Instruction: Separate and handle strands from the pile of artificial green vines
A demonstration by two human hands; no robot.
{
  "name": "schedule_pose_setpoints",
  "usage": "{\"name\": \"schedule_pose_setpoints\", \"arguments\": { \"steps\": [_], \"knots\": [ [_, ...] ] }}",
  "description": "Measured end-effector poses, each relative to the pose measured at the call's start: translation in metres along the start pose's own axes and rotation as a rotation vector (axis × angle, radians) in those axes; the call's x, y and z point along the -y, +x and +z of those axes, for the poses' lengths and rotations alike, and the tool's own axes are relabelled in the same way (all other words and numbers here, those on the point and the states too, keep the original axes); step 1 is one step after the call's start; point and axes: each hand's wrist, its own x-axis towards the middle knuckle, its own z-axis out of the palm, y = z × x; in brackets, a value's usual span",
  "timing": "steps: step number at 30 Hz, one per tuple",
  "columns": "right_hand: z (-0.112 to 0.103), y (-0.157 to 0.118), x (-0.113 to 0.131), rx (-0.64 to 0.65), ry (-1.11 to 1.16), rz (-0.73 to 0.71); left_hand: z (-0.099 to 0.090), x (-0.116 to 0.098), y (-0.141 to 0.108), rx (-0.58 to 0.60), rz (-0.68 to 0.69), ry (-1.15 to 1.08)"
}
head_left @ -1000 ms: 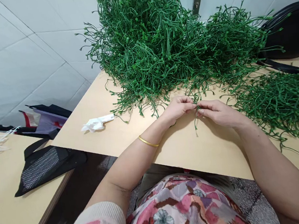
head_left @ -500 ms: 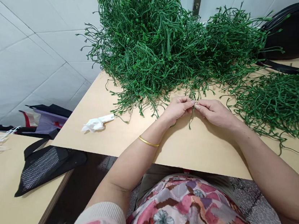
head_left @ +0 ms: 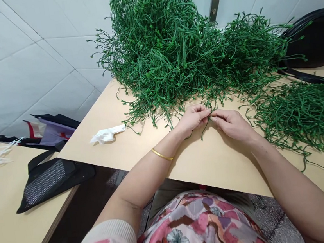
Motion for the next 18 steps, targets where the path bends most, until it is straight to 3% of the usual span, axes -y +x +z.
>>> {"name": "schedule_pose_setpoints", "arguments": {
  "steps": [11, 18],
  "knots": [
    [0.0057, 0.0040, -0.0023, -0.049, 0.185, 0.037, 0.0002, -0.0005, 0.0012, 0.000, -0.028, -0.014],
    [0.0105, 0.0048, -0.0064, -0.124, 0.145, 0.070, 0.0006, 0.0076, 0.0057, -0.092, 0.047, -0.082]
  ]
}}
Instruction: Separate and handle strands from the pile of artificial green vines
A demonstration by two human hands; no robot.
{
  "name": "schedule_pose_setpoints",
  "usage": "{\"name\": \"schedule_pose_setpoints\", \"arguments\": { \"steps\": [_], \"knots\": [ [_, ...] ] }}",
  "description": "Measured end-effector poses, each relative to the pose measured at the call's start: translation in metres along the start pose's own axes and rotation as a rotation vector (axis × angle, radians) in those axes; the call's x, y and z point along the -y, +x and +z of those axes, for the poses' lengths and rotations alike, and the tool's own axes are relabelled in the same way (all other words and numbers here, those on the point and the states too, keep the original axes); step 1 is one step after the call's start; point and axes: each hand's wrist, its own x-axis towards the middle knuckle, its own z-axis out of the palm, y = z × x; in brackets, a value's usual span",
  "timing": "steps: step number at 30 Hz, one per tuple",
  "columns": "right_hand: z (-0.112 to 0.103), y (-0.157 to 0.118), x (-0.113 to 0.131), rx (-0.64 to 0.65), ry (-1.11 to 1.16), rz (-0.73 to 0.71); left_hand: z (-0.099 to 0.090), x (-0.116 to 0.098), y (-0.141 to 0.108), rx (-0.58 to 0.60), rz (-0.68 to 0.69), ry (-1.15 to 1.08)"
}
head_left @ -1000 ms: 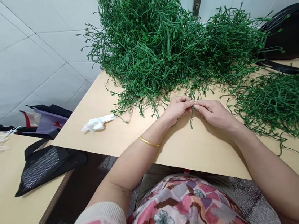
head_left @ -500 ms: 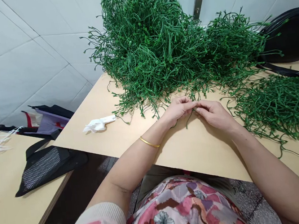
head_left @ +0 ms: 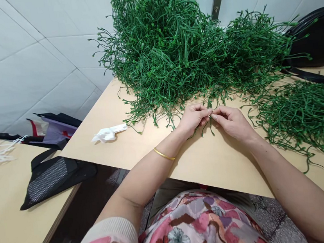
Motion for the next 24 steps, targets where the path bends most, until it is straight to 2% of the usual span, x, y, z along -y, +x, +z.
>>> {"name": "schedule_pose_setpoints", "arguments": {
  "steps": [4, 8, 12, 18, 24],
  "knots": [
    [0.0014, 0.0012, -0.0006, -0.017, 0.064, 0.061, -0.0001, 0.0037, 0.0014, 0.024, 0.027, -0.040],
    [0.0015, 0.0020, 0.0009, 0.042, 0.174, 0.089, 0.0009, 0.0025, -0.0001, 0.072, 0.053, -0.024],
    [0.0009, 0.0019, -0.0002, 0.037, 0.238, 0.095, 0.0017, 0.0003, -0.0016, 0.082, 0.027, 0.015],
    [0.0013, 0.0036, -0.0035, 0.025, 0.184, 0.077, 0.0043, 0.0005, -0.0025, 0.049, -0.006, 0.036],
    [0.0005, 0.0018, 0.0016, 0.006, -0.003, 0.020, 0.0079, 0.0023, -0.0021, -0.033, 0.021, 0.038]
  ]
}}
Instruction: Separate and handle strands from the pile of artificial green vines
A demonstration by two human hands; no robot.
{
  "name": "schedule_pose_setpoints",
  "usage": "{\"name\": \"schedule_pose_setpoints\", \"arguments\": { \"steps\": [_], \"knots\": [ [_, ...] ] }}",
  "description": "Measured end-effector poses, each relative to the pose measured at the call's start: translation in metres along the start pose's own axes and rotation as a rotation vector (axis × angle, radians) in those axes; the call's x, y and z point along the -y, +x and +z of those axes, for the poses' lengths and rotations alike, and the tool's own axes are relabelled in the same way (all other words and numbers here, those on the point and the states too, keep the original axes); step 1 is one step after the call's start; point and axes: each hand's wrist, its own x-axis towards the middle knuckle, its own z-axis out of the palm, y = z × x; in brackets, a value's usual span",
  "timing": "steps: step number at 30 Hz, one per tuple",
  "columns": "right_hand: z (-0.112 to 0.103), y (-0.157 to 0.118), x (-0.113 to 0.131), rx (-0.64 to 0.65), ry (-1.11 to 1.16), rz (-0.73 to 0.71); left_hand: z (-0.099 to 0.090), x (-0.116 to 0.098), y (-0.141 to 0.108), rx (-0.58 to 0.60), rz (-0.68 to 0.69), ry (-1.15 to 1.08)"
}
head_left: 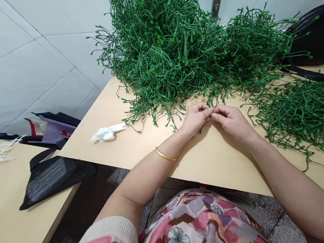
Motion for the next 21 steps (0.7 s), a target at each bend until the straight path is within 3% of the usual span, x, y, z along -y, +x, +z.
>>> {"name": "schedule_pose_setpoints", "arguments": {
  "steps": [3, 8, 10, 13, 15, 18, 21],
  "knots": [
    [0.001, -0.001, 0.003, -0.058, -0.195, -0.170, 0.000, 0.001, 0.001, -0.013, -0.017, -0.056],
    [0.005, -0.009, 0.013, -0.201, -0.788, -0.577, -0.001, -0.003, 0.005, -0.078, -0.047, -0.165],
    [0.008, -0.015, 0.020, -0.186, -0.828, -0.764, -0.001, -0.006, 0.008, -0.151, -0.081, -0.230],
    [0.011, -0.022, 0.026, -0.243, -0.641, -0.952, -0.003, -0.009, 0.009, -0.171, -0.064, -0.294],
    [0.008, -0.022, 0.025, -0.379, -0.413, -0.857, -0.004, -0.007, 0.009, -0.114, -0.018, -0.277],
    [-0.002, -0.015, 0.016, -0.557, -0.102, -0.510, -0.004, -0.002, 0.008, -0.099, 0.007, -0.241],
    [-0.008, -0.010, 0.009, -0.534, 0.027, -0.308, -0.005, 0.001, 0.009, -0.109, 0.033, -0.233]
  ]
}}
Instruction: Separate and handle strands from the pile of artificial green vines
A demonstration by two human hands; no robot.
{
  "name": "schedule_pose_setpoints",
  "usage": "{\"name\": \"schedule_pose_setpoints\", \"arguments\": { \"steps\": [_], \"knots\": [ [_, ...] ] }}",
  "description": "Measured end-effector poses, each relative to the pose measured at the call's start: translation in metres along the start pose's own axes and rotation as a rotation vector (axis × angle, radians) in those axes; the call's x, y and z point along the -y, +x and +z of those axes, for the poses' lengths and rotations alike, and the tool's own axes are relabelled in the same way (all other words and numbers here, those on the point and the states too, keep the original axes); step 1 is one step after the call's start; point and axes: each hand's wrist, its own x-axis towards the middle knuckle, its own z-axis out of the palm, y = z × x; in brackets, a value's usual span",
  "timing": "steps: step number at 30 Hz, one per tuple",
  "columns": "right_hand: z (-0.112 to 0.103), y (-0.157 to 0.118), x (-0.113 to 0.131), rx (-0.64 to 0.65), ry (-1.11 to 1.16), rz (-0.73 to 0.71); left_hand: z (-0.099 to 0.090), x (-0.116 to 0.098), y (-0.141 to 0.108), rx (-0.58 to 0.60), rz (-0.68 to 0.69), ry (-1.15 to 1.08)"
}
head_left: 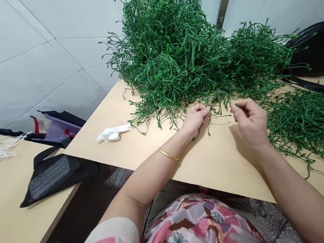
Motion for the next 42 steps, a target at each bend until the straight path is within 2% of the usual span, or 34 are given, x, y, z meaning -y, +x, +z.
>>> {"name": "schedule_pose_setpoints", "arguments": {
  "steps": [3, 11, 16, 19, 25, 28, 30, 31, 33, 35, 37, 40, 42],
  "knots": [
    [0.004, -0.002, -0.003, 0.101, -0.025, 0.072, 0.000, -0.001, 0.000, 0.022, 0.016, 0.018],
    [0.023, -0.010, -0.013, 0.360, -0.111, 0.109, 0.003, -0.003, -0.006, 0.044, -0.009, 0.080],
    [0.024, -0.009, -0.009, 0.382, -0.317, 0.108, 0.001, 0.000, -0.003, 0.085, 0.005, 0.077],
    [0.023, -0.007, -0.007, 0.413, -0.382, 0.089, 0.001, 0.002, -0.003, 0.064, 0.003, 0.077],
    [0.027, -0.017, 0.005, 0.443, -0.558, -0.168, 0.006, -0.002, -0.001, -0.066, -0.036, 0.048],
    [0.032, -0.030, 0.023, 0.623, -0.464, -0.427, 0.006, -0.004, 0.006, -0.180, -0.069, -0.065],
    [0.032, -0.033, 0.033, 0.691, -0.388, -0.571, 0.004, -0.005, 0.009, -0.143, -0.061, -0.046],
    [0.029, -0.031, 0.036, 0.655, -0.373, -0.567, 0.003, -0.005, 0.010, -0.099, -0.051, -0.016],
    [0.015, -0.020, 0.036, 0.506, -0.393, -0.445, 0.000, -0.005, 0.010, -0.025, -0.030, 0.028],
    [-0.008, -0.006, 0.029, 0.332, -0.479, -0.308, -0.003, -0.007, 0.008, 0.012, -0.052, 0.030],
    [-0.036, 0.008, 0.017, 0.176, -0.656, -0.230, -0.005, -0.009, 0.006, 0.027, -0.085, 0.033],
    [-0.072, 0.021, -0.002, 0.062, -0.998, -0.168, -0.004, -0.013, 0.004, 0.033, -0.099, 0.048],
    [-0.084, 0.026, -0.007, 0.029, -1.078, -0.151, -0.003, -0.015, 0.003, 0.031, -0.108, 0.054]
  ]
}}
